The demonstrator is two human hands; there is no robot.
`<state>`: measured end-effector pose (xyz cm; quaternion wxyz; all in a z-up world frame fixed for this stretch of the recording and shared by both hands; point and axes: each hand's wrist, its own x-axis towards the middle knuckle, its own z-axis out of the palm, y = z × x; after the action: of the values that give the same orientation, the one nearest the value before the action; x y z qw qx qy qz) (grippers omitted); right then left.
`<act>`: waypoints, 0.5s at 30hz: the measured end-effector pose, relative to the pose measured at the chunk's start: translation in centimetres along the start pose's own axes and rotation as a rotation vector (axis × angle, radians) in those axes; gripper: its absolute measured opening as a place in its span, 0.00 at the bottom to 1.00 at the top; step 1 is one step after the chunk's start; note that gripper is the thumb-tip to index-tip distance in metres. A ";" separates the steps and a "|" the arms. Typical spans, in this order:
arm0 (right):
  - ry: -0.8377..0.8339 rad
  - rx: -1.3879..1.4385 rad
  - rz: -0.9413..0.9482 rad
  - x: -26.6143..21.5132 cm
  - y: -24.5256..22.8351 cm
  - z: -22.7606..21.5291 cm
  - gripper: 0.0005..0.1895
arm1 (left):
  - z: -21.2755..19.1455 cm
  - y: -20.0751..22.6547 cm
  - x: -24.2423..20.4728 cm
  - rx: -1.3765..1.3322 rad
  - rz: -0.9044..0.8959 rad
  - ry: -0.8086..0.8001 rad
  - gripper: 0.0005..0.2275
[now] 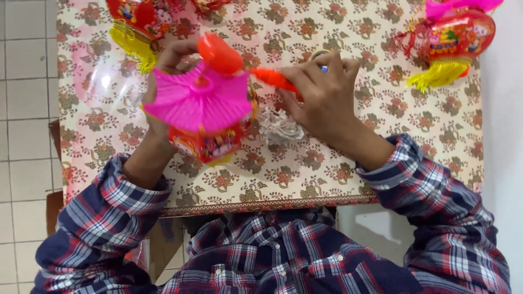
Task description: Assembling plastic toy lanterns by attaching handles and inserting batteries.
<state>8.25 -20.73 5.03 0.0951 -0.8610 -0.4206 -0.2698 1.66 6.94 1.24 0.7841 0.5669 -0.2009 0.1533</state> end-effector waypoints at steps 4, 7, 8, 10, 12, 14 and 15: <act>0.054 0.183 0.048 -0.4 0.9 0.5 0.19 | 1.2 1.6 1.0 0.285 -0.061 0.157 0.22; 0.027 0.723 0.220 0.0 -0.4 -0.6 0.18 | 1.7 1.7 1.9 -0.043 -0.235 0.337 0.14; -0.003 0.892 0.312 0.0 -1.0 -0.9 0.14 | 2.2 1.7 2.5 -0.049 -0.293 0.373 0.13; -0.034 1.066 0.394 0.4 -1.9 -1.2 0.11 | 3.0 1.6 3.5 -0.050 -0.344 0.414 0.13; 0.030 1.215 0.370 0.6 -2.5 -1.7 0.11 | 4.2 1.2 4.3 -0.096 -0.357 0.491 0.08; 0.055 1.243 0.363 1.1 -2.4 -2.4 0.14 | 6.4 1.7 6.0 -0.141 -0.398 0.577 0.08; 0.082 1.273 0.355 1.3 -2.4 -2.7 0.17 | 7.5 2.0 6.9 -0.184 -0.439 0.663 0.11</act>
<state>6.04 -19.41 7.86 0.6444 -0.6819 -0.3456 0.0186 5.67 0.50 8.29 0.8678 0.4437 0.1756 0.1383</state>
